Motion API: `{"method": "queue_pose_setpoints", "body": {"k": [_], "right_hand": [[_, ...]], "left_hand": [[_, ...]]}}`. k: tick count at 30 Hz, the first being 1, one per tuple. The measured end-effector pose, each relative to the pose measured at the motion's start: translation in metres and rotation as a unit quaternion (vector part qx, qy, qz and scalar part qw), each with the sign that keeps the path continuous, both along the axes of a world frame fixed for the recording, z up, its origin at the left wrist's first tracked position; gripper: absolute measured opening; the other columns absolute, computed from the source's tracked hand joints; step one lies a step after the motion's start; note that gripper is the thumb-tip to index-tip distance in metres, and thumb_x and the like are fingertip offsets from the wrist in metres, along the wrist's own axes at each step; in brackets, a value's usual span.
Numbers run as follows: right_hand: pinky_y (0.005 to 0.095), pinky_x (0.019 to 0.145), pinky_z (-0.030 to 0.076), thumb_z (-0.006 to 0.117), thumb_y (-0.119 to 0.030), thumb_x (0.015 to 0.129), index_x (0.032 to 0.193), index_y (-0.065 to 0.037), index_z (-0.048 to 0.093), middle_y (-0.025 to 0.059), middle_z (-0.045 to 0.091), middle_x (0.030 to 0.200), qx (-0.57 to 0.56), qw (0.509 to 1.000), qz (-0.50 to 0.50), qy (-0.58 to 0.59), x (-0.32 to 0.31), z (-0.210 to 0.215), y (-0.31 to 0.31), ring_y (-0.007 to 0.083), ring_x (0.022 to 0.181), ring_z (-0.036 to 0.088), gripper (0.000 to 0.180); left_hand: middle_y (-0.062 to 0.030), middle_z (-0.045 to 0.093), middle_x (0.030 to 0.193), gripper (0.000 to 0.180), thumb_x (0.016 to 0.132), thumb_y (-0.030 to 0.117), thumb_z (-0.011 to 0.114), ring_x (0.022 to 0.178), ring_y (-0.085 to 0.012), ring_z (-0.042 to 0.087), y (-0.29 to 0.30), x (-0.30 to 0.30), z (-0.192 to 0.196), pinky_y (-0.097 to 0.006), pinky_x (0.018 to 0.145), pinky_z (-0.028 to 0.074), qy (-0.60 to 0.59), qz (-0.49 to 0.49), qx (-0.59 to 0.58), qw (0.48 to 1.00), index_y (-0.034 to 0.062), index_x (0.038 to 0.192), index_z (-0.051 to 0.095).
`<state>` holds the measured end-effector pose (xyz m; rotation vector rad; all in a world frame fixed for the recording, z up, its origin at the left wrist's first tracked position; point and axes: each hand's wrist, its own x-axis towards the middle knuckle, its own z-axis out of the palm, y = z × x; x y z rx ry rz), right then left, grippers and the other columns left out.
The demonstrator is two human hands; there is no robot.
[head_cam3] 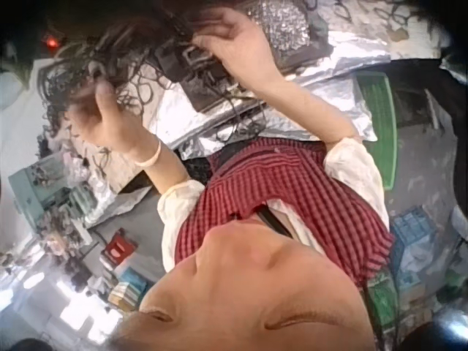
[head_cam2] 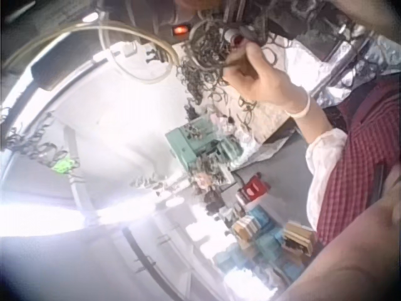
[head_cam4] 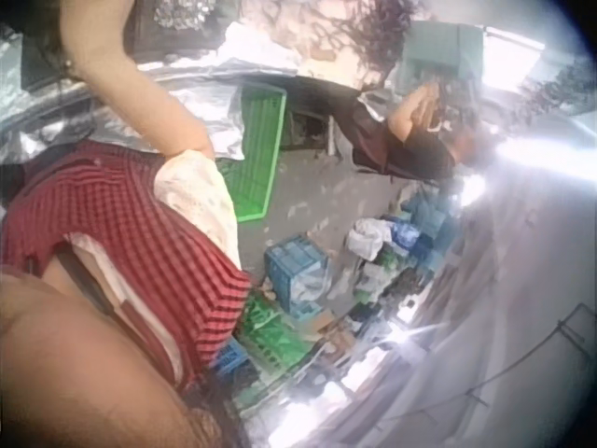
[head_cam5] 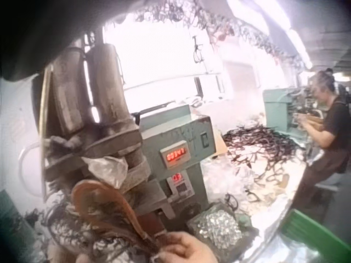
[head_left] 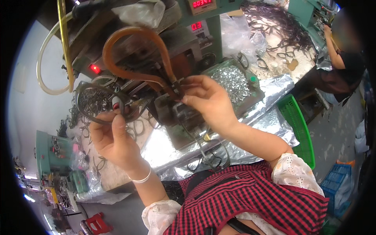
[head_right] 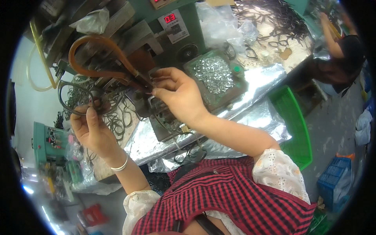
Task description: The person repeatedly picks up spectacle frames and small metal components, places them into a press machine, and removes the assembled units. The person handles the frames and components by hand, moving them between a pile on the table and the machine, then placing finished units into a green basket.
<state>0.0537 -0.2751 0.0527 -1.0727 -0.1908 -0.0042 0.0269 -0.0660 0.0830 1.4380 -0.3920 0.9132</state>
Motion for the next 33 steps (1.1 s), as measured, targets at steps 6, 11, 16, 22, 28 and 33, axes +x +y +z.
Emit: {"method": "queue_pose_setpoints", "body": {"k": [6,11,16,22,28,33], "right_hand": [[0.0376,0.096,0.046,0.061,-0.005,0.082,0.112,-0.002,0.062,0.0148,0.062,0.116,-0.286,0.928,-0.096,-0.22,0.002,-0.017,-0.039,0.0275,0.112,0.06,0.03],[0.0456,0.096,0.044,0.071,-0.012,0.074,0.095,-0.008,0.068,0.0133,0.057,0.127,-0.685,0.649,-0.296,-0.148,0.036,-0.083,-0.099,0.0328,0.129,0.043,0.022],[0.0436,0.088,0.047,0.072,-0.013,0.074,0.09,-0.008,0.067,0.01,0.063,0.113,-0.598,0.707,-0.314,-0.21,0.049,-0.095,-0.113,0.0317,0.115,0.053,0.017],[0.0438,0.08,0.049,0.066,-0.013,0.075,0.083,-0.007,0.063,0.0116,0.063,0.097,-0.596,0.697,-0.324,-0.232,0.049,-0.086,-0.106,0.0326,0.099,0.058,0.011],[0.0376,0.067,0.049,0.069,-0.013,0.077,0.087,-0.005,0.071,0.0109,0.065,0.076,-0.536,0.736,-0.349,-0.224,0.052,-0.089,-0.113,0.0278,0.071,0.062,0.013],[0.031,0.073,0.051,0.071,-0.013,0.083,0.096,-0.002,0.07,0.0108,0.069,0.086,-0.464,0.821,-0.324,-0.07,0.032,-0.093,-0.117,0.021,0.078,0.066,0.017]], "left_hand": [[-0.0137,0.067,0.09,0.021,0.08,-0.012,0.065,0.085,-0.0228,0.068,-0.053,-0.035,-0.01,-0.035,0.082,0.055,0.097,-0.078,0.081,0.989,-0.0047,0.098,0.059],[-0.0142,0.068,0.092,0.02,0.08,-0.011,0.068,0.088,-0.0207,0.066,-0.064,-0.028,-0.009,-0.031,0.083,0.052,0.13,-0.081,0.167,0.974,-0.0053,0.098,0.061],[-0.014,0.067,0.091,0.019,0.08,-0.01,0.069,0.089,-0.0196,0.066,-0.067,-0.03,-0.01,-0.029,0.082,0.052,0.137,-0.07,0.169,0.973,-0.0058,0.097,0.061],[-0.013,0.068,0.091,0.016,0.079,-0.012,0.067,0.087,-0.0204,0.067,-0.063,-0.026,-0.01,-0.03,0.081,0.052,0.122,-0.069,0.187,0.972,-0.0051,0.093,0.062],[-0.0187,0.068,0.108,0.04,0.077,-0.001,0.074,0.104,-0.0249,0.063,-0.067,-0.048,-0.039,-0.033,0.091,0.048,0.077,0.014,0.222,0.972,-0.0044,0.112,0.056],[-0.0197,0.065,0.109,0.026,0.087,0.001,0.064,0.107,-0.0258,0.062,0.011,-0.074,-0.058,-0.035,0.092,0.049,-0.021,0.365,0.106,0.925,-0.0061,0.111,0.058]]}}
